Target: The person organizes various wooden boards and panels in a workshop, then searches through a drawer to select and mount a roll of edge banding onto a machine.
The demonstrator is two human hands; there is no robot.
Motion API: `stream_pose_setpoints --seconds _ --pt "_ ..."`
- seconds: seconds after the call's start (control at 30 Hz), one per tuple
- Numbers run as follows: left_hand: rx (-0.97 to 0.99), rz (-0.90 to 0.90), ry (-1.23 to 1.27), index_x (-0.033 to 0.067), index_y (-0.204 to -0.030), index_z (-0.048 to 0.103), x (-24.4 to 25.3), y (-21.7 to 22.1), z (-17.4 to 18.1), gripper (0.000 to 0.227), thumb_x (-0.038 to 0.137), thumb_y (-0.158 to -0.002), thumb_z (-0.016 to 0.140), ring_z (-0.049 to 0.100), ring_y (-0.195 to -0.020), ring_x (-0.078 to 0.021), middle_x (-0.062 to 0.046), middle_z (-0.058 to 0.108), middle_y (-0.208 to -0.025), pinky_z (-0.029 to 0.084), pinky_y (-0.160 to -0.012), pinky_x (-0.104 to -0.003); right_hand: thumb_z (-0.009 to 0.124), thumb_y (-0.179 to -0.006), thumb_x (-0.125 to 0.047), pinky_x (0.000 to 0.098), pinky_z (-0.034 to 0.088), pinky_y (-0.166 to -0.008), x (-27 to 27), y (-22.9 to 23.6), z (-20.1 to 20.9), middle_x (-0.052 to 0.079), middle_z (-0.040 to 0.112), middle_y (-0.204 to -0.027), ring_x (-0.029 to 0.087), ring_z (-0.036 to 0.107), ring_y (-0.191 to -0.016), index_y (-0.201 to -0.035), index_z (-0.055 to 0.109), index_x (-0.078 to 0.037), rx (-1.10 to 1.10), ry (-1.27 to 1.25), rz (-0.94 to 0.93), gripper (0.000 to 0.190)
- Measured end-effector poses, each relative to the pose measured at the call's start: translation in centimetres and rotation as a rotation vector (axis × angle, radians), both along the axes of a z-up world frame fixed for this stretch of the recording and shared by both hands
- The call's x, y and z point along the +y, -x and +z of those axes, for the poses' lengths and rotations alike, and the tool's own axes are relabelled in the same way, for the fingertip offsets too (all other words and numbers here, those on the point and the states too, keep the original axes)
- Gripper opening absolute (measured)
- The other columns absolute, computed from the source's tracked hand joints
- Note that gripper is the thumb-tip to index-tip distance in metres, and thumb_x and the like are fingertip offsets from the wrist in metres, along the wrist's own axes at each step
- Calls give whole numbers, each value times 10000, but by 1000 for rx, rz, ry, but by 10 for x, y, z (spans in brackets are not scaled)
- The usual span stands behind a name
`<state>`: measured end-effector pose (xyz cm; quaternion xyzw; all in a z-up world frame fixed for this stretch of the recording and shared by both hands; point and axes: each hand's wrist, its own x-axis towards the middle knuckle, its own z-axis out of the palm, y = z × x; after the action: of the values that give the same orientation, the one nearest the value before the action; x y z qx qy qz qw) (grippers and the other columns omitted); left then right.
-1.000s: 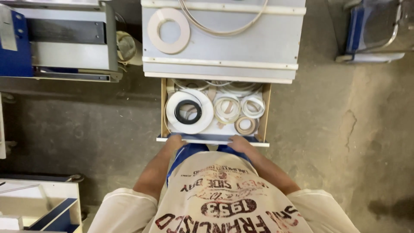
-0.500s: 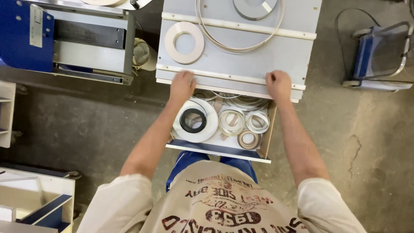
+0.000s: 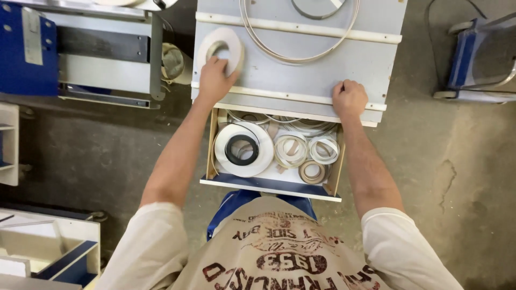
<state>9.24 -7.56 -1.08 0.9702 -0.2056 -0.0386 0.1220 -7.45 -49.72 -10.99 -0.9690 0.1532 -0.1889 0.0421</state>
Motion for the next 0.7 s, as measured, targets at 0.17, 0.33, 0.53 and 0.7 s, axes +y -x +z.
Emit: stream_pose_setpoints --seconds 0.17,0.33,0.53,0.7 --pt "382 75 692 -27 -1189 695 21 54 120 357 156 -910 823 703 -1036 -425 -242 651 -1067 559 -917 -488 609 -955 -318 310 524 -564 4 1 4 -10 485 -616 210 621 -631 -708 548 -194 6 8 0 283" --pt "600 159 991 -31 -1241 674 22 96 145 375 89 -917 821 674 -1098 -264 -165 644 -1119 541 -988 -414 563 -982 -311 326 536 -612 8 -3 12 0 508 -634 228 634 -667 -739 574 -178 117 -48 -22 278" --pt "681 157 938 33 -1245 680 17 103 147 366 163 -932 818 655 -1051 -192 -103 651 -1102 537 -969 -369 583 -968 -315 388 556 -626 9 -5 16 60 560 -649 286 663 -699 -744 597 -156 130 -82 -35 275" --pt "621 -264 509 9 -1139 613 -20 135 135 499 268 -809 884 671 -1035 -447 -234 634 -1033 544 -876 -528 560 -953 -326 463 566 -618 1 -5 10 116 600 -661 357 677 -711 -740 618 -122 205 -185 -53 300"
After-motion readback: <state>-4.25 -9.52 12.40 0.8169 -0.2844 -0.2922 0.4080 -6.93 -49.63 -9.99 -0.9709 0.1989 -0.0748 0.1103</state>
